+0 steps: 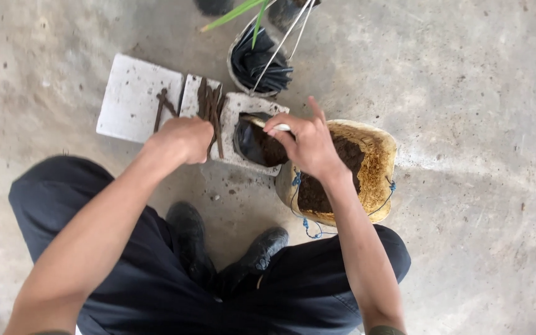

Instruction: The person scoops soil from a bucket using a small trowel and places it into a black plastic bag. They then insert a seed into the soil and cover it with more soil, repeating the process for additional seeds.

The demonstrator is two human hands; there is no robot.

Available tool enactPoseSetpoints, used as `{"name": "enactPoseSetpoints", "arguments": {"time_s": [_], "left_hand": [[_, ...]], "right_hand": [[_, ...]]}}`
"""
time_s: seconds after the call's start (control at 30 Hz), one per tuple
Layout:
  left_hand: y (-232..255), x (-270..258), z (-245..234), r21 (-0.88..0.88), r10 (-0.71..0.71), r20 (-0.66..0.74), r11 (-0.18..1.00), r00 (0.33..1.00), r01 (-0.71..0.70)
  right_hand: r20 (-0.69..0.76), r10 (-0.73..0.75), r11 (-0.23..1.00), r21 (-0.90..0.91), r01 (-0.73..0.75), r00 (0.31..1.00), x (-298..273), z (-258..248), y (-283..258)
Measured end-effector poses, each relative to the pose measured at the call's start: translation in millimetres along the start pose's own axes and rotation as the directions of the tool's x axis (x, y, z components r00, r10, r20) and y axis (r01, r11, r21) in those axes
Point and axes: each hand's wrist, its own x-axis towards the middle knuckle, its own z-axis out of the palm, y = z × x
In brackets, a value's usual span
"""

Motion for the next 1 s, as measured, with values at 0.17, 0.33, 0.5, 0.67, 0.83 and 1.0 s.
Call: {"name": "enactPoseSetpoints", "arguments": {"time_s": [0.17,0.33,0.5,0.67,0.83,1.0], "left_hand": [[29,-24,-31,-0.034,-0.007,-0.105,0.999,0.994,0.004],[43,-17,-32,-0.140,-0.002,-0.227,0.990,0.974,-0.030],[56,-15,-35,-0.259,-0.034,-0.266,0.965,0.963,-0.038],[58,-3,-23,-0.248,0.018,-0.259,0.965,0.966,-0.085],[47,26,-3,-0.192,0.051,-0.309,0.975,0.950,-0.114],[55,16,-13,-0.171,0.052,-0.306,0.979,0.951,-0.109]], "right_hand": [[-0.121,-0.028,1.000,-0.010,0.027,0.992,-12,-6,5],[-0.342,0.041,0.993,-0.088,-0.076,0.939,-29,20,26],[-0.411,0.020,0.999,-0.027,-0.034,0.911,-39,25,-15],[-0.471,0.060,0.998,0.020,-0.057,0.880,-51,42,-23],[-0.423,0.070,0.996,-0.022,-0.088,0.904,-53,57,-25],[-0.462,0.096,0.992,-0.031,-0.125,0.881,-61,68,-25]]}}
